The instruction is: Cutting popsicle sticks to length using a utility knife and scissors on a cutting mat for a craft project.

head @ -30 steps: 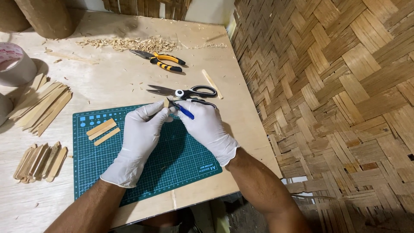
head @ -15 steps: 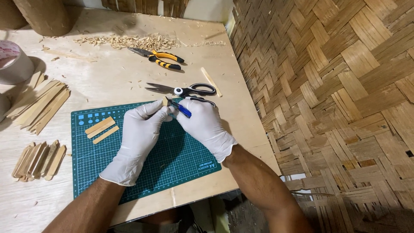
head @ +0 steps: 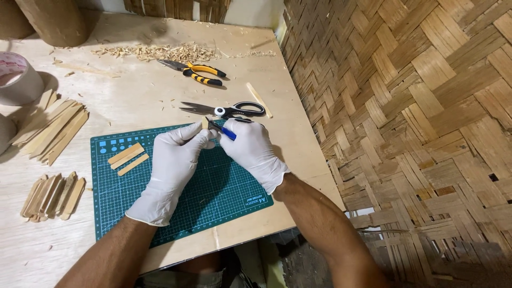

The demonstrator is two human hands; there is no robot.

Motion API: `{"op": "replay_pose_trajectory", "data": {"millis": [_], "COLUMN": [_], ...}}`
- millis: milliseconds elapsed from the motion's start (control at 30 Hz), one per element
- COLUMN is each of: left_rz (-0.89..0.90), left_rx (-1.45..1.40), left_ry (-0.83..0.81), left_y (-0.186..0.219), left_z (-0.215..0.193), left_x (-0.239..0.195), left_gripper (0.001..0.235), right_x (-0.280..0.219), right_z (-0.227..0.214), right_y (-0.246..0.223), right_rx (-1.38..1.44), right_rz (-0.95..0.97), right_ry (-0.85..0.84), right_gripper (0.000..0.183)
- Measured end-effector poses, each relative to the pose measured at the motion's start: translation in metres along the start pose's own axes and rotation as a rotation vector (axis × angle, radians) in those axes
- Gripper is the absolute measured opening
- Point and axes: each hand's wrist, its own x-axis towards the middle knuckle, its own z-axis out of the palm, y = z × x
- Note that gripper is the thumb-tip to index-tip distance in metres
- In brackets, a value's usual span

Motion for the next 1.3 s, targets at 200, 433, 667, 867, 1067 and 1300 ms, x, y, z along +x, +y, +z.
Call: {"op": "replay_pose_trajectory", "data": {"millis": [200,433,667,867,1067,1300], "left_rz": [0.005,0.063,0.093,0.076,0.105,0.203], "left_rx": [-0.028,-0.088,-0.173,-0.197,-0.092,0.039], "left_ry": [-0.007,0.063,0.092,0.084,0.038,0.049], "left_y": [0.005,0.009,-0.008,0.008,0.005,-0.006], "left_z": [0.000,-0.005,-0.006,-0.007,-0.010,-0.012], "left_x": [0.001,0.004,0.015,0.008,0.009,0.008], "left_gripper": [0.029,0.028,0.039,0.036,0.032,0.029], "right_x": [0.003,0.010,0.006,0.004,0.002,0.003], "right_z": [0.010,-0.017,-0.011,-0.012,-0.010,-0.017], "right_y": [0.006,-0.015,-0.018,-0.023,-0.023,-0.026], "right_rx": [-0.013,0.161,0.230,0.271,0.258,0.284], "right_rz": [-0.046,-0.098,-0.129,-0.051,-0.118,-0.216], "right_ry": [0.154,0.284,0.164,0.085,0.126,0.138], "right_gripper": [0.015,0.018,0.011,0.009,0.005,0.009]}}
